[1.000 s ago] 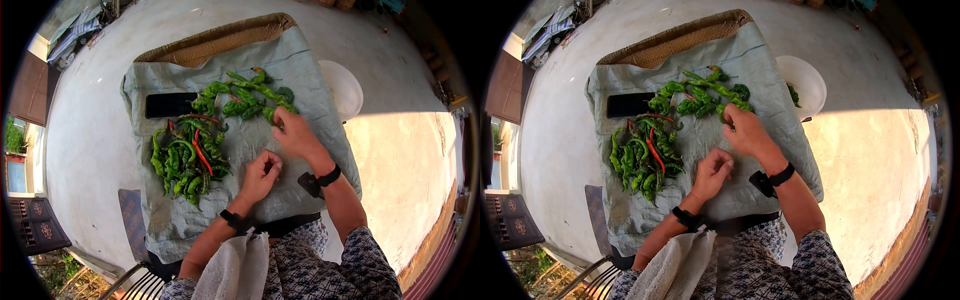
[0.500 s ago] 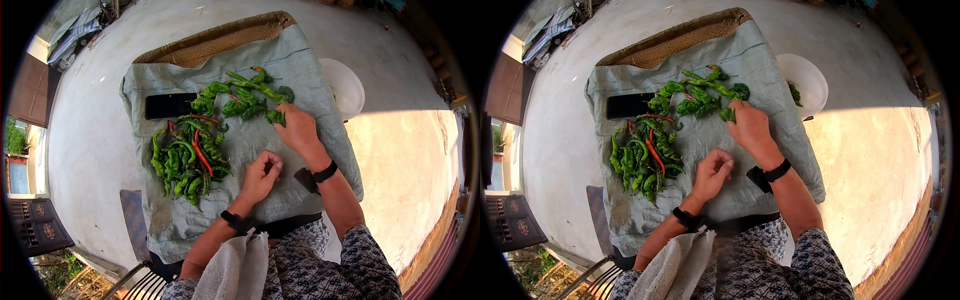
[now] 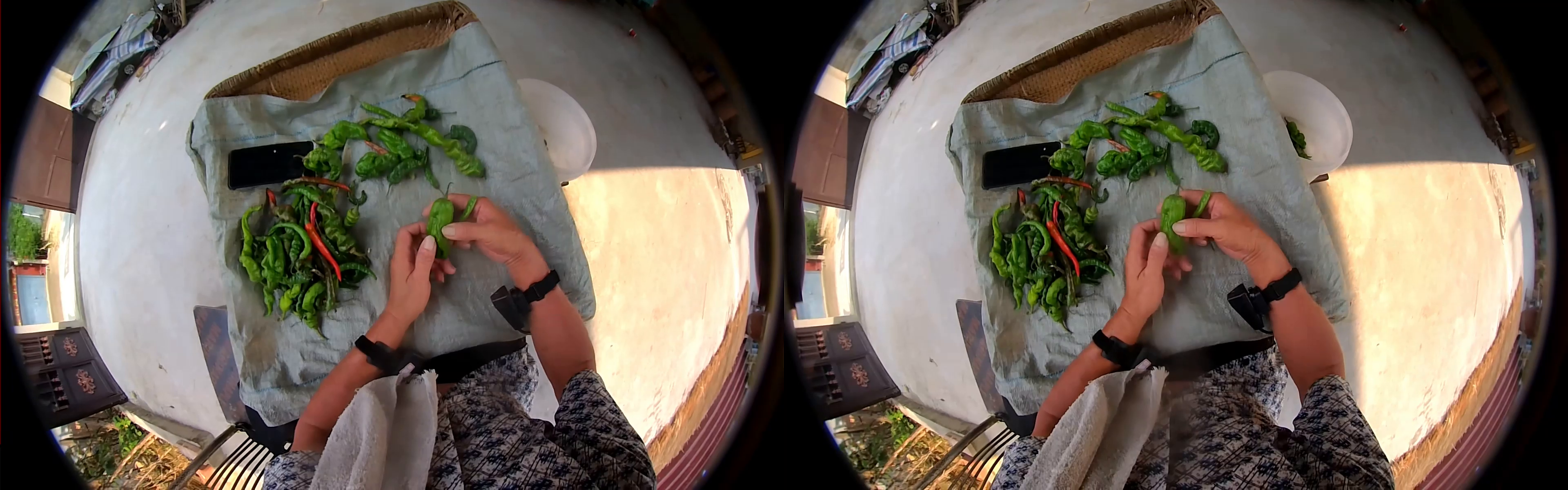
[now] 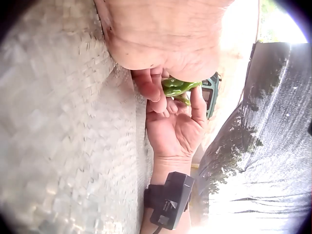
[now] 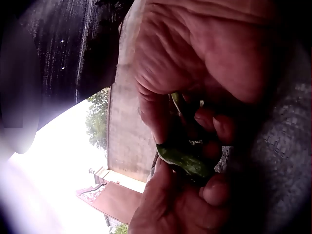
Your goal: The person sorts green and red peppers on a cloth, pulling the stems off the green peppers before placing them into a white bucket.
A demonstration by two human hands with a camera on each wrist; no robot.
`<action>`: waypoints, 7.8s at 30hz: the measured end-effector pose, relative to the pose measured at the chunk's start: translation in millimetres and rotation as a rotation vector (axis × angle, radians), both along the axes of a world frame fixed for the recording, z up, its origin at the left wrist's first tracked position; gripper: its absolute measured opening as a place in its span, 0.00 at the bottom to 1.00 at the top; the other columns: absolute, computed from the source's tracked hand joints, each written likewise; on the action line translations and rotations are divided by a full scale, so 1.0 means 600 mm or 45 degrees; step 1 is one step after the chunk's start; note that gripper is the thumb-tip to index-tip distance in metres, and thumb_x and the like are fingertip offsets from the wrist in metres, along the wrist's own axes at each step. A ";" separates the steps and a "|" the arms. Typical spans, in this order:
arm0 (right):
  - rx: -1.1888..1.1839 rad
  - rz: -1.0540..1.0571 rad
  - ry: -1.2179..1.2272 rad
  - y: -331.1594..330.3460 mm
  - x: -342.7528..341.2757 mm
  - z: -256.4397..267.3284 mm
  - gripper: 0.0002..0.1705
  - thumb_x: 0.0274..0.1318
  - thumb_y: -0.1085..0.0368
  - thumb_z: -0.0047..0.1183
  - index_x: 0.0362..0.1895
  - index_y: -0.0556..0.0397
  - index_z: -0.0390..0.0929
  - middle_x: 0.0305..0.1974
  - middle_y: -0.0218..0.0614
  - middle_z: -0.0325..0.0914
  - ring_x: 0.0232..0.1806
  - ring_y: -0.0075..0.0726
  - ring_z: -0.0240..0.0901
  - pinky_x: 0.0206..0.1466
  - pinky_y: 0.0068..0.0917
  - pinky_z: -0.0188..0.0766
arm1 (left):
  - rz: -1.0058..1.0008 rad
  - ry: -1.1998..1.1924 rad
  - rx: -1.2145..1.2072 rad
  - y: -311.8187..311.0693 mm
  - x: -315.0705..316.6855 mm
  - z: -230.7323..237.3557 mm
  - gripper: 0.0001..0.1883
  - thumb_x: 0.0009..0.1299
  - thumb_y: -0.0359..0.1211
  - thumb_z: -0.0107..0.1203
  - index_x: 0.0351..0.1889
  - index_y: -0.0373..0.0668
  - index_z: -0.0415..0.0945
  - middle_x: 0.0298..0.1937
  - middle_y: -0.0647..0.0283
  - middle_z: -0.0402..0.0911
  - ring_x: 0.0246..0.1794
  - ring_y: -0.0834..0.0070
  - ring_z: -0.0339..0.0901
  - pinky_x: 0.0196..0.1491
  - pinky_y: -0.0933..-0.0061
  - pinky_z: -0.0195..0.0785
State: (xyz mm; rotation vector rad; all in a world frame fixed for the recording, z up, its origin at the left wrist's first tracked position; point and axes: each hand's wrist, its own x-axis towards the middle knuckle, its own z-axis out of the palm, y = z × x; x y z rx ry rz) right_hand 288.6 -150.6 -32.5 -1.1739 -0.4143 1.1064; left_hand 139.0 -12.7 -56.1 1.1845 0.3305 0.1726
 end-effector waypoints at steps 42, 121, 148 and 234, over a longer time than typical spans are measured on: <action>0.283 -0.010 0.066 -0.013 -0.003 -0.022 0.27 0.58 0.67 0.70 0.60 0.50 0.75 0.52 0.27 0.78 0.50 0.20 0.73 0.45 0.20 0.69 | 0.017 -0.005 -0.024 -0.003 -0.005 -0.002 0.12 0.85 0.36 0.54 0.59 0.40 0.68 0.47 0.63 0.79 0.33 0.80 0.81 0.34 0.79 0.71; -1.024 -1.154 -1.496 -0.228 0.247 0.087 0.33 0.53 0.57 0.75 0.60 0.56 0.78 0.54 0.48 0.87 0.49 0.46 0.87 0.56 0.42 0.80 | -0.136 0.004 0.147 -0.010 0.000 -0.021 0.13 0.75 0.21 0.61 0.52 0.42 0.70 0.42 0.68 0.79 0.35 0.82 0.79 0.38 0.79 0.73; -0.937 -0.330 -1.725 0.062 0.105 -0.015 0.28 0.46 0.61 0.70 0.52 0.56 0.78 0.54 0.51 0.75 0.61 0.64 0.69 0.65 0.50 0.73 | -0.156 0.011 0.205 -0.005 -0.001 -0.027 0.13 0.75 0.21 0.61 0.51 0.42 0.69 0.41 0.69 0.80 0.34 0.82 0.80 0.38 0.79 0.74; 0.281 -0.250 0.131 -0.016 -0.009 -0.014 0.26 0.82 0.56 0.47 0.70 0.63 0.71 0.49 0.42 0.83 0.45 0.33 0.78 0.53 0.31 0.77 | -0.130 0.065 -0.029 0.007 -0.005 -0.013 0.11 0.83 0.30 0.52 0.60 0.42 0.68 0.45 0.66 0.80 0.33 0.80 0.83 0.34 0.80 0.72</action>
